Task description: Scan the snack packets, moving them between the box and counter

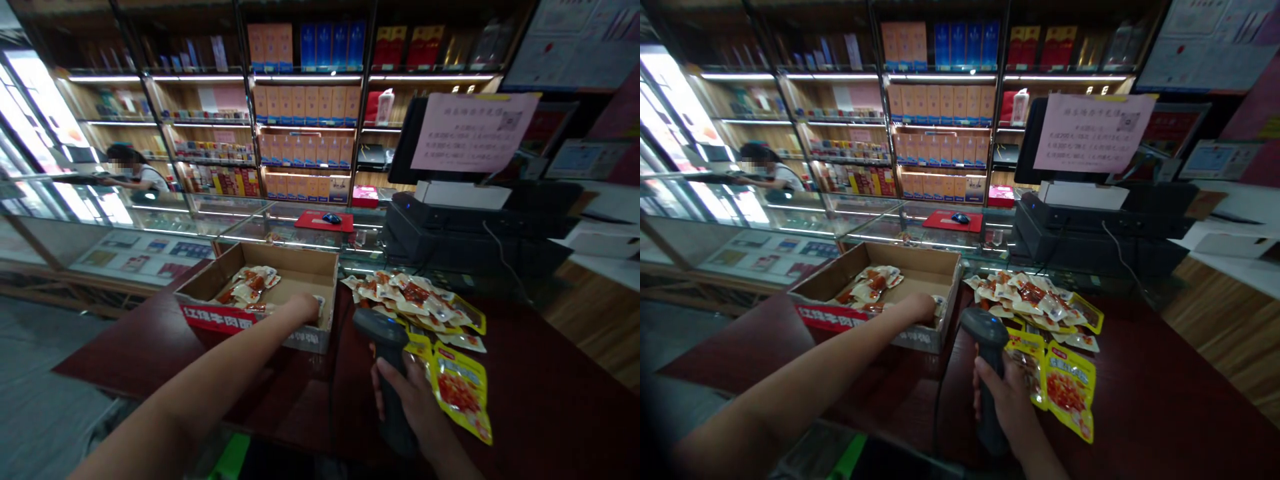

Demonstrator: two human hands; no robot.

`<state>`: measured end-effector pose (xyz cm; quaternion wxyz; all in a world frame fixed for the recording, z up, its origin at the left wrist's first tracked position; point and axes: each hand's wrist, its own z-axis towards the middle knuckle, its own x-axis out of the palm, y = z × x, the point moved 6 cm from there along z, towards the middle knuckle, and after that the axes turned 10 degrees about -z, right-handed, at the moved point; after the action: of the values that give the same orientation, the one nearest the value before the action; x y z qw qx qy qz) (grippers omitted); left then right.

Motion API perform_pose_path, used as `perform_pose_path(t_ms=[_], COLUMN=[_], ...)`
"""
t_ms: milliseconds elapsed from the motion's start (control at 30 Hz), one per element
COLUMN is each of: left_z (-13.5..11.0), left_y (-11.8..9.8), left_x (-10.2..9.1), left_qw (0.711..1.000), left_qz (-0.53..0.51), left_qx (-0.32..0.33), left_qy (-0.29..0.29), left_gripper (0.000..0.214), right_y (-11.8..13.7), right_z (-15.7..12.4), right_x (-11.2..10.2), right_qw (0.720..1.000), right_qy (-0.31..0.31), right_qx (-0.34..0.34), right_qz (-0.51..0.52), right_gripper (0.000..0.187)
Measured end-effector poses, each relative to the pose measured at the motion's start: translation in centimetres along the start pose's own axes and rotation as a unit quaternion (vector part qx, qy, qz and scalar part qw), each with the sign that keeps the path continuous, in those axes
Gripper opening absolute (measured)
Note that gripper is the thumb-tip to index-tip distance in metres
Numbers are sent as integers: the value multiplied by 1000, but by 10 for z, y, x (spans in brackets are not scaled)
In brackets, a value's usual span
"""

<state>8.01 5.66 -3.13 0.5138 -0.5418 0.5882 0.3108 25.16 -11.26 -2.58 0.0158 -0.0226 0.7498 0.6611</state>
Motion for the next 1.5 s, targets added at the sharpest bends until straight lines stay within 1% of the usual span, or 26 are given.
perform_pose_path(t_ms=[67,100,200,267,300,333,400,500,600,733,933,1133,1267,1367,1433,1500], left_z=[-3,-5,-16,-24,-27,-30,-33,-35,-35,-38,-40,-40,-42,-42,-37,-28], left_y=[6,10,21,26,27,27,26,22,19,15,13,13,15,10,-1,-21], left_x=[-5,-10,-32,-43,-47,-49,-51,-50,-49,-50,-51,-51,-59,-67,-67,-64], left_qw=[1000,999,984,966,958,951,941,935,932,930,938,936,923,904,892,884], left_qz=[0,-9,-67,-110,-128,-144,-163,-176,-185,-179,-148,-164,-193,-243,-298,-350], left_qx=[-27,-39,-62,-61,-54,-46,-29,-14,0,16,0,-2,-14,-6,16,41], left_qy=[-9,-32,-152,-224,-249,-269,-294,-306,-311,-321,-314,-311,-334,-353,-341,-308], left_gripper=[34,33,33,32,31,28,24,19,18,16,14,16,26,31,32,33], right_y=[-2,-2,3,11,16,21,35,48,52,52,49,46,40,34,27,22], right_z=[3,4,9,14,17,20,26,34,38,40,41,42,39,37,35,33], right_x=[1,1,3,6,7,10,15,19,20,20,22,19,6,-12,-27,-42], right_qw=[1000,1000,1000,1000,1000,1000,1000,999,998,999,999,998,998,997,996,993], right_qy=[-5,-6,-4,3,2,13,21,20,13,4,4,7,-9,-38,-59,-78], right_qx=[5,5,4,6,8,7,-18,-47,-54,-44,-35,-43,-49,-52,-38,-29], right_qz=[-1,-3,-12,-15,-15,-14,-2,13,23,16,28,40,49,51,59,77], right_gripper=[47,46,43,40,38,37,38,42,43,41,41,41,40,36,37,40])
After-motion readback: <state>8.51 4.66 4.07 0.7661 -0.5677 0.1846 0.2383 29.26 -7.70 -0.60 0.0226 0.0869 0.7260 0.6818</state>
